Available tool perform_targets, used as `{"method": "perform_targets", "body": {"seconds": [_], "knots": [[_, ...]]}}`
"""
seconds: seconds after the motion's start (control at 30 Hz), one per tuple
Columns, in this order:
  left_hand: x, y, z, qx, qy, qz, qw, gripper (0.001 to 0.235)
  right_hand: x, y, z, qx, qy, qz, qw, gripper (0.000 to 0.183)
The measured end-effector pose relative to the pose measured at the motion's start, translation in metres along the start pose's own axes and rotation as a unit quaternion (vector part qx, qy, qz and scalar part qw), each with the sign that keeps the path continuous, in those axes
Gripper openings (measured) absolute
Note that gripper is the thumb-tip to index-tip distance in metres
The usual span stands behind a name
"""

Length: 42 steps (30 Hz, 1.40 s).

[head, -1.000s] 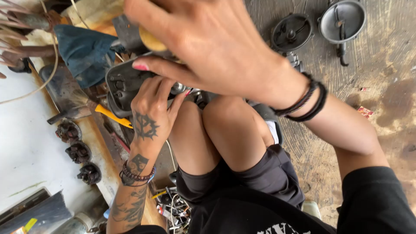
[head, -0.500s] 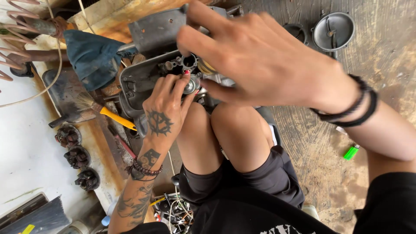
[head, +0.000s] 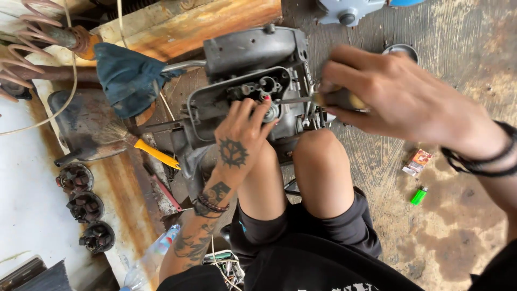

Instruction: Disassembling and inspecting components of a motorcycle engine using a screwdriver

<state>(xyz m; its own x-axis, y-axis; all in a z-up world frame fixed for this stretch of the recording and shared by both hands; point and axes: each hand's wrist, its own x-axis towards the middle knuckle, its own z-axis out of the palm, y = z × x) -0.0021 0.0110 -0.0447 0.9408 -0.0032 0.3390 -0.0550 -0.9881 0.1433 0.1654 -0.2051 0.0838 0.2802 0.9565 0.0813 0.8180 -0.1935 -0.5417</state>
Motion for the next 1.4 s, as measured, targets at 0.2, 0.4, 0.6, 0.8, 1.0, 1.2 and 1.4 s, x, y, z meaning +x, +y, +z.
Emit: {"method": "perform_targets", "body": {"seconds": [0.2, 0.4, 0.6, 0.8, 1.0, 1.2, 1.4], "knots": [[0.0, 0.002, 0.007, 0.03, 0.03, -0.002, 0.999, 0.048, -0.016, 0.01, 0.017, -0.2, -0.036, 0.078, 0.976, 0.025], [-0.001, 0.004, 0.005, 0.005, 0.018, -0.029, 0.999, 0.048, -0.02, 0.009, 0.018, -0.242, -0.085, 0.066, 0.964, 0.027], [0.001, 0.006, 0.002, -0.052, 0.039, -0.06, 0.996, 0.051, -0.016, 0.018, 0.022, -0.262, -0.073, 0.119, 0.955, 0.028], [0.006, 0.007, -0.003, -0.079, 0.041, -0.06, 0.994, 0.043, -0.05, 0.028, 0.011, -0.182, -0.007, 0.104, 0.978, 0.045], [0.002, 0.011, -0.001, -0.063, 0.034, -0.08, 0.994, 0.046, -0.056, 0.023, 0.019, -0.184, -0.005, 0.081, 0.98, 0.04], [0.006, 0.011, -0.005, -0.057, 0.045, -0.083, 0.994, 0.037, -0.041, 0.02, 0.023, -0.184, -0.013, 0.071, 0.98, 0.038], [0.007, 0.011, -0.006, -0.062, 0.037, -0.086, 0.994, 0.039, -0.035, 0.023, 0.023, -0.195, -0.034, 0.034, 0.98, 0.025]]}}
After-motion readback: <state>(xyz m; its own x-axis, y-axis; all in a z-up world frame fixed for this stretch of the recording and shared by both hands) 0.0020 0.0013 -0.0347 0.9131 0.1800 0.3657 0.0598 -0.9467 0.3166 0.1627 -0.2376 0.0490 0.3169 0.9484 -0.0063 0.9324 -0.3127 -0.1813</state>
